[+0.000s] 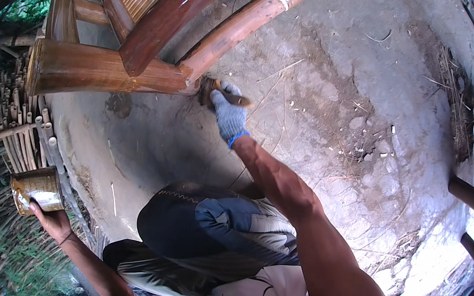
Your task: The person applies a dark varnish to a bamboo chair using a brush. They repeatedly dip the brush into a can and coat the seat, backrest, armrests, and legs, moving around the chair to reach all sides.
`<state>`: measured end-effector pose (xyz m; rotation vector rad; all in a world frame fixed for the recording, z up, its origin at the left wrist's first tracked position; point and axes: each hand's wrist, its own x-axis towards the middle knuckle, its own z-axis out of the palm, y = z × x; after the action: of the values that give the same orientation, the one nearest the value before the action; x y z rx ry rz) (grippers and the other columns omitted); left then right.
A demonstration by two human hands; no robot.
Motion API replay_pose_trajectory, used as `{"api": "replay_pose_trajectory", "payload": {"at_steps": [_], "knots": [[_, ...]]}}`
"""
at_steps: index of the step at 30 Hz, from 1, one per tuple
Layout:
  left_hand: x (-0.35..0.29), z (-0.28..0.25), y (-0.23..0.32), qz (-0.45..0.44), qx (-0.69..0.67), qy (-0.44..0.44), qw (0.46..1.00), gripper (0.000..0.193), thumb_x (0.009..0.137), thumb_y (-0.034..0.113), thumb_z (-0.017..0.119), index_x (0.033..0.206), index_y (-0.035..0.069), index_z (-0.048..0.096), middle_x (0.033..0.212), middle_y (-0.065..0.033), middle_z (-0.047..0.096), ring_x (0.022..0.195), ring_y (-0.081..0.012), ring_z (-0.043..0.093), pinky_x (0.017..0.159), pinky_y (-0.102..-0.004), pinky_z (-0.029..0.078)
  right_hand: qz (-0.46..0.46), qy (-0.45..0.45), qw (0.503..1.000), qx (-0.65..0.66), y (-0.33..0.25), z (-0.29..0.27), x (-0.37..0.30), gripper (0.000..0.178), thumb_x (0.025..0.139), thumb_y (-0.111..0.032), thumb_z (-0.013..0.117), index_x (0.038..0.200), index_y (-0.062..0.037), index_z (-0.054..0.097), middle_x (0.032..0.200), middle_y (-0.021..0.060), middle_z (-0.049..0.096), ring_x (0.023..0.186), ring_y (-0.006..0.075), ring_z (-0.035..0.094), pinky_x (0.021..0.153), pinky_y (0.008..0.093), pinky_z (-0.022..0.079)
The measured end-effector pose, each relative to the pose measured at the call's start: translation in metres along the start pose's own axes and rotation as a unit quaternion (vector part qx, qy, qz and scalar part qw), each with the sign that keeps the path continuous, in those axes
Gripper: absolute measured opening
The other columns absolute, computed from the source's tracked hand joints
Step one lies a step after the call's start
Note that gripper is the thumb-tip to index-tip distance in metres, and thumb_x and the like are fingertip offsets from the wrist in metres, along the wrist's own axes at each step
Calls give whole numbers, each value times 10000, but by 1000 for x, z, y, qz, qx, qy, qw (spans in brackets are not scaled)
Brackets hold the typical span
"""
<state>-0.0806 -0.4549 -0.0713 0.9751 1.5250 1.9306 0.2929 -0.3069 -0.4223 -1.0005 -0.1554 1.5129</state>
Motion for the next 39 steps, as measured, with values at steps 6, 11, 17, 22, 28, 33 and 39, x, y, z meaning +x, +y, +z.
{"api": "replay_pose_trajectory", "payload": {"at_steps": [6,11,17,22,28,33,39], "knots": [[1,-9,-3,11,3,-7,1000,671,943,397,670,1482,80,426,1467,-67,492,1316,-237,472,1128,-446,358,14,-30,991,126,-27,54,-56,336,939,-93,668,1224,-95,488,1167,71,582,1043,203,624,849,406,598],[2,-27,-10,-23,-52,13,998,642,955,386,655,1478,83,439,1484,-60,482,1327,-227,460,1137,-444,329,-226,-96,966,-80,-33,77,-76,353,962,-66,629,1217,-88,386,1133,71,519,1020,151,576,866,314,549],[2,-40,-18,-30,-44,-15,998,714,948,431,657,1514,91,386,1505,-46,443,1344,-226,429,1137,-455,318,-316,-103,935,-127,-102,125,-116,338,931,-67,638,1190,-53,422,1127,69,516,996,137,556,868,283,513],[2,-46,-25,-21,-32,0,999,707,921,327,714,1472,18,396,1428,-86,503,1281,-217,494,1104,-414,373,-379,-168,907,-77,-167,165,-128,336,930,-71,606,1239,-58,476,1217,131,554,1093,223,606,906,414,580],[-9,-52,-20,-33,-16,42,998,752,891,318,748,1473,4,391,1436,-108,493,1314,-233,469,1122,-416,351,-504,-253,795,-223,-246,209,-143,422,951,-107,579,1336,16,456,1247,158,552,1117,289,612,921,424,576],[-3,-42,-16,-33,20,28,999,763,903,408,724,1460,-7,407,1441,-111,483,1332,-232,440,1142,-413,316,-754,-286,366,-465,-213,173,-102,502,787,-53,681,1275,-4,572,1056,169,611,969,329,602,848,451,475],[-8,-48,-14,-41,37,42,998,741,899,440,724,1428,-7,460,1424,-130,506,1323,-246,456,1141,-408,314,-582,-357,258,-684,-91,49,-23,620,714,-170,702,1321,-211,577,1182,70,549,1118,315,539,883,445,484]]}}
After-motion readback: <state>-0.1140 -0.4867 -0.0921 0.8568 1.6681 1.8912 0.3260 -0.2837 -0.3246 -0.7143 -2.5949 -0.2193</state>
